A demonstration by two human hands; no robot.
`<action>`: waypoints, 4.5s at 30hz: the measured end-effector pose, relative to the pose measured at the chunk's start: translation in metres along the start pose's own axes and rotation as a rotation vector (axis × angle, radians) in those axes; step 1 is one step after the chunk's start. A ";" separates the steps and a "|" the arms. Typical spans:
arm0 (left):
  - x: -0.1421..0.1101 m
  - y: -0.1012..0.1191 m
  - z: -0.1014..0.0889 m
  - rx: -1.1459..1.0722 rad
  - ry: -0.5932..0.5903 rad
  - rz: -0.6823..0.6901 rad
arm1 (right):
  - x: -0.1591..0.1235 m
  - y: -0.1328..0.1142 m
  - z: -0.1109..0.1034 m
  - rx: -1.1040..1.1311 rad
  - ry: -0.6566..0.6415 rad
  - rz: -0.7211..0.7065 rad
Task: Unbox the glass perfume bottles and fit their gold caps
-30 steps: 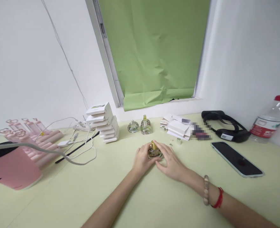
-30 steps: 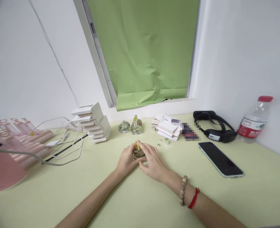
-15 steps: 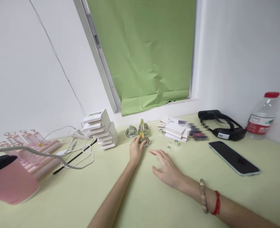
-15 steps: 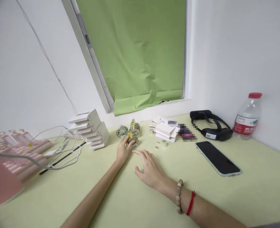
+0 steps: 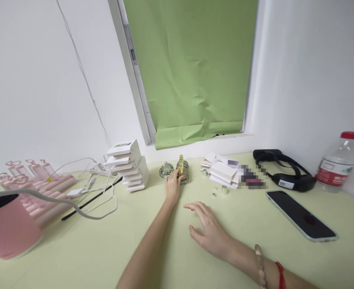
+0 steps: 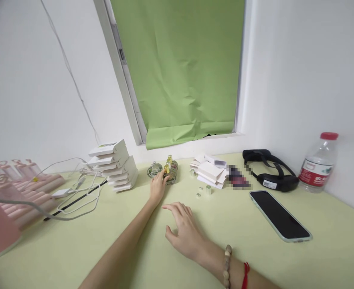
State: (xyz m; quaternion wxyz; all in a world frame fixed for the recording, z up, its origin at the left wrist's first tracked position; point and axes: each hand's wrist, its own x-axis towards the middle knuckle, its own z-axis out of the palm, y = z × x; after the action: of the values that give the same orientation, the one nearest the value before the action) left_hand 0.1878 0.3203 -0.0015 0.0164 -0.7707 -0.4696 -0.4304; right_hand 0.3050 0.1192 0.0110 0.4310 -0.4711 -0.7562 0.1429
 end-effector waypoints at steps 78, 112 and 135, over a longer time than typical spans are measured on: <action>-0.069 0.058 -0.075 -0.253 -0.369 0.079 | 0.028 0.080 -0.045 -0.295 0.101 0.230; -0.083 0.086 -0.076 -0.243 -0.549 0.297 | 0.031 0.042 -0.049 0.439 0.067 0.143; -0.083 0.080 -0.073 -0.183 -0.532 0.380 | 0.030 0.039 -0.047 0.762 -0.027 0.280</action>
State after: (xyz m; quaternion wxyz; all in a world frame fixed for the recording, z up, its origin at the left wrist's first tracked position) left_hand 0.1838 0.1858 0.0180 -0.0961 -0.9280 -0.2647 -0.2439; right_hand 0.3597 0.1556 0.0301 0.5412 -0.3740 -0.5833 0.4764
